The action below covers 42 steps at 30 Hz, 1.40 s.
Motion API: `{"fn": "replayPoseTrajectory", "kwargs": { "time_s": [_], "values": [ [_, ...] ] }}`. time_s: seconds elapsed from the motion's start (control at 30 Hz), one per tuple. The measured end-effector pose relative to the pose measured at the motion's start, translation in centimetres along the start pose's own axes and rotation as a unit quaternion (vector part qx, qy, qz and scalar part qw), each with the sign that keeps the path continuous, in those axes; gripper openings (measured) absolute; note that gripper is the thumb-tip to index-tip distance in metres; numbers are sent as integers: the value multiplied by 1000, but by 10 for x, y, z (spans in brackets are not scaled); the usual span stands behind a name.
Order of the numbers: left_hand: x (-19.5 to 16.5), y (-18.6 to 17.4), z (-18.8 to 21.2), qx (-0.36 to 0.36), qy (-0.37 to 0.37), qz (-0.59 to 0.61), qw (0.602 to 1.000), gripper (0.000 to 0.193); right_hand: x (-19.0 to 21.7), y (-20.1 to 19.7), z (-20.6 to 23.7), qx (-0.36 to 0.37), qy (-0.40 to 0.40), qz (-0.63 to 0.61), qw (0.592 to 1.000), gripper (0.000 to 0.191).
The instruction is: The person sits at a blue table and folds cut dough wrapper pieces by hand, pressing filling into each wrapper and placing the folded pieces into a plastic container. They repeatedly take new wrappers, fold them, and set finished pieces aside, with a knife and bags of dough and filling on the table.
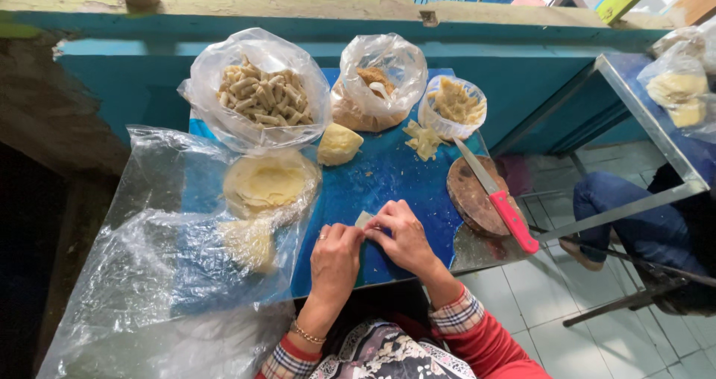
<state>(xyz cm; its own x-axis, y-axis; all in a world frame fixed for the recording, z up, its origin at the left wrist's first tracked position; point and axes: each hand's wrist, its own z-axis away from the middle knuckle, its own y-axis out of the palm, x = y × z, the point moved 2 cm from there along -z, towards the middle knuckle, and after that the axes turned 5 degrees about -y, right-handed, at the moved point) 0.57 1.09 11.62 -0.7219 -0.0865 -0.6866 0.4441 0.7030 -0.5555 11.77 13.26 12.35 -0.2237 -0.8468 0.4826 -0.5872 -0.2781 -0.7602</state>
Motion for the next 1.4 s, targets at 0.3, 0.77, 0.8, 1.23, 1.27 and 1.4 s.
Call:
{"fn": "replayPoseTrajectory", "kwargs": {
  "time_s": [0.3, 0.77, 0.8, 1.23, 1.27, 1.4],
  "values": [
    [4, 12, -14, 4, -51, -66, 996, 10, 26, -5, 11, -59, -109, 135, 983, 15],
    [6, 12, -13, 36, -21, -47, 998, 8, 29, -6, 6, -33, -117, 201, 972, 22],
    [8, 14, -14, 40, -32, -53, 997, 8, 31, -7, 6, -27, -140, 226, 964, 23],
    [6, 12, -10, 13, 0, -55, 998, 42, 34, -10, -10, 4, -153, 256, 955, 39],
    [6, 11, -10, 8, -11, -42, 999, 44, 35, -9, -9, 4, -160, 254, 954, 36],
    [6, 4, -11, -8, -45, 34, 998, 45, 23, -9, -23, 41, -183, 251, 950, 47]
  ]
}}
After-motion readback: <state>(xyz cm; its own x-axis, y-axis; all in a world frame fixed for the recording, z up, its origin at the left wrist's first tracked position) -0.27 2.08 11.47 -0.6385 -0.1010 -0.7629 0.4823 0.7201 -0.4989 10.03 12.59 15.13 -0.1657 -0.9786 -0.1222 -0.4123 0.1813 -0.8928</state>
